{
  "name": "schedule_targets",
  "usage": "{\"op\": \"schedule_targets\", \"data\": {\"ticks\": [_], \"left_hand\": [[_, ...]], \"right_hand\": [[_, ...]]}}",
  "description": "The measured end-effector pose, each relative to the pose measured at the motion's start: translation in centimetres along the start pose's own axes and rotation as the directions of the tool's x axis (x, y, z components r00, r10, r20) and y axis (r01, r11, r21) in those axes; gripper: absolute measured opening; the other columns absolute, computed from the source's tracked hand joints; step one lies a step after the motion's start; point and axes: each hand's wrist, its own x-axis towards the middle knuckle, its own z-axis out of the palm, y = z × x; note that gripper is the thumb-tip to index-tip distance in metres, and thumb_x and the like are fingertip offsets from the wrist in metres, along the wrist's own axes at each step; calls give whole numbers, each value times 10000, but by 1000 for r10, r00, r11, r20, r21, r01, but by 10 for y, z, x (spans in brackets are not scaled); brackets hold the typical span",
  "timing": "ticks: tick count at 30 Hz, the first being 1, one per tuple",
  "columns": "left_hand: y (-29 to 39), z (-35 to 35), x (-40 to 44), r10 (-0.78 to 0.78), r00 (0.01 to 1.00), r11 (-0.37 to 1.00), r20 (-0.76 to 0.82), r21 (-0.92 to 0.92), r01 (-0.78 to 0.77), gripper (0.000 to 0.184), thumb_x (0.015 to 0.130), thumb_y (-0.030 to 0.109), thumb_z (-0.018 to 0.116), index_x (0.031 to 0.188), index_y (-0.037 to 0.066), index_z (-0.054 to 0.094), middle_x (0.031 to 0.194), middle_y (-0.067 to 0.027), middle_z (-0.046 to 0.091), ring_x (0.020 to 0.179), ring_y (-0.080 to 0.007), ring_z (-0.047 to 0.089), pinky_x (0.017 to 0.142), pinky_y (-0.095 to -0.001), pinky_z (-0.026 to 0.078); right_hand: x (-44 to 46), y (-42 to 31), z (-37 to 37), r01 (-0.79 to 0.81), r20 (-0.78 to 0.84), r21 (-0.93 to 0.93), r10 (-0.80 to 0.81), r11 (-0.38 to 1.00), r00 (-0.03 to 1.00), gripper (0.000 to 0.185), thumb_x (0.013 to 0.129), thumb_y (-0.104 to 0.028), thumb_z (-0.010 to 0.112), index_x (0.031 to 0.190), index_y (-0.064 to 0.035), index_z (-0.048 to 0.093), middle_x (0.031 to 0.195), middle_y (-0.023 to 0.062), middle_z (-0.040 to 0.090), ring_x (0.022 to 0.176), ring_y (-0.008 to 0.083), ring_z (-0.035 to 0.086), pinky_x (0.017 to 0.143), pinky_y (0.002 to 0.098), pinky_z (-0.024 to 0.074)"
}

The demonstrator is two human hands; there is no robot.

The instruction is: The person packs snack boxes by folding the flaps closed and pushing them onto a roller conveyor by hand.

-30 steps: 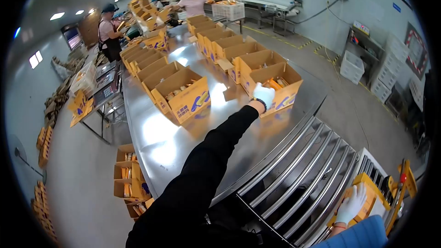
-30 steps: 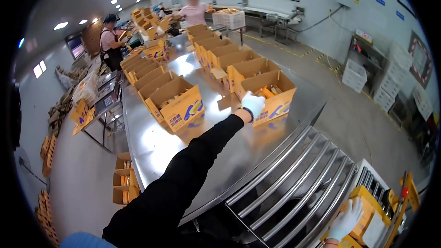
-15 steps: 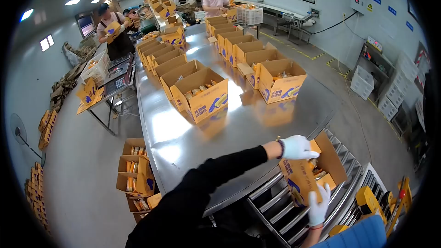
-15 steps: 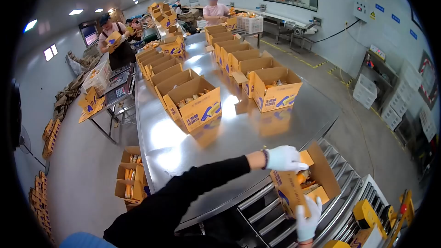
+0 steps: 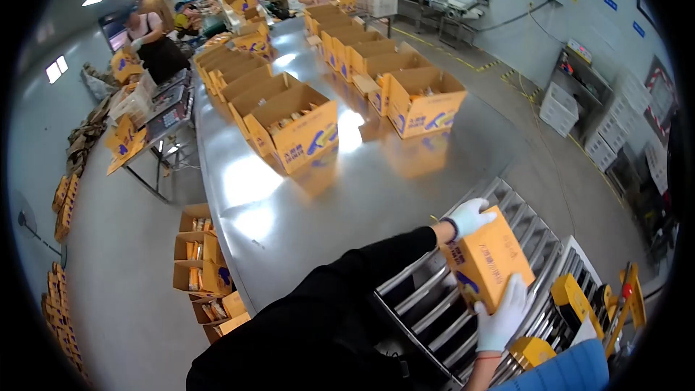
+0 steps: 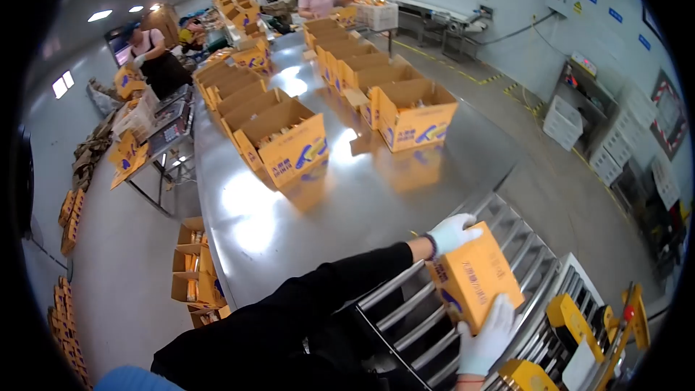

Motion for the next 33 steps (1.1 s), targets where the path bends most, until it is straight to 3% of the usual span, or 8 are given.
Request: {"op": "schedule_targets", "data": {"ticks": [3, 8, 12, 19, 22, 26, 28, 33], "left_hand": [[-4, 100, -15, 135, 974, 990, -183, -21, -141, 570, 1000, 400, 588, 1381, -20, 530, 1321, -222, 617, 1208, -319, 606, 1018, -421, 480], [27, 114, -86, -33, 661, 871, 749, -303, 387, 588, 1032, 515, 506, 1361, 28, 514, 1101, -132, 666, 1041, -311, 649, 860, -481, 535], [22, -45, -87, 345, 927, 825, 146, 424, -374, 393, 970, 399, 550, 1174, 64, 567, 1003, -117, 669, 978, -302, 653, 822, -493, 483], [-37, -397, -155, 569, 624, 140, -536, 810, 569, 79, 864, 197, 627, 847, 127, 661, 832, -90, 674, 868, -288, 659, 756, -515, 391], [-58, -377, -161, 279, 732, 233, -622, 783, 577, 62, 888, 207, 616, 869, 195, 674, 794, -93, 690, 881, -269, 681, 794, -531, 406], [-21, -294, -210, 335, 939, 93, -74, 995, 45, 84, 899, 193, 631, 900, 194, 716, 904, -33, 718, 885, -290, 676, 863, -518, 448], [-5, -262, -218, 291, 957, 543, 17, 820, -180, 87, 869, 240, 713, 907, 174, 755, 1124, -37, 721, 1044, -277, 680, 953, -507, 461], [51, -189, -182, 509, 802, 742, 312, 315, -592, 206, 868, 300, 773, 875, 94, 778, 1459, -93, 591, 1259, -237, 615, 1088, -382, 437]], "right_hand": [[18, 31, -8, -155, -42, -142, 150, 978, 988, 1134, 605, -189, 897, 1548, 43, 309, 1578, 209, 379, 1501, 386, 297, 1270, 491, 170], [28, 76, 2, -215, -79, -260, 202, 941, 976, 983, 744, -165, 796, 1561, 29, 286, 1606, 195, 348, 1519, 367, 274, 1276, 475, 160], [4, 127, 12, -327, -159, -266, 294, 907, 943, 801, 830, -8, 628, 1569, -11, 319, 1614, 172, 370, 1504, 348, 319, 1280, 440, 176], [-14, 155, 5, -353, -222, -318, 293, 880, 930, 661, 793, -4, 644, 1431, 31, 476, 1611, 187, 372, 1496, 361, 329, 1241, 449, 248], [-3, 109, 89, -180, -41, 659, 274, 730, 961, 758, 762, -2, 735, 1465, 38, 455, 1535, 237, 441, 1442, 376, 403, 1215, 444, 307], [19, -48, 52, 239, -137, 278, -208, 930, 969, 1036, 619, -207, 906, 1487, 45, 401, 1511, 236, 453, 1445, 438, 365, 1237, 541, 230], [27, -97, 26, 275, -184, 303, -228, 912, 956, 1004, 623, -240, 898, 1470, 28, 429, 1511, 225, 456, 1442, 439, 365, 1237, 564, 218], [25, -85, 15, 456, 11, 322, -485, 829, 874, 709, 679, -281, 856, 1294, -23, 615, 1395, 174, 579, 1373, 389, 470, 1189, 567, 286]]}}
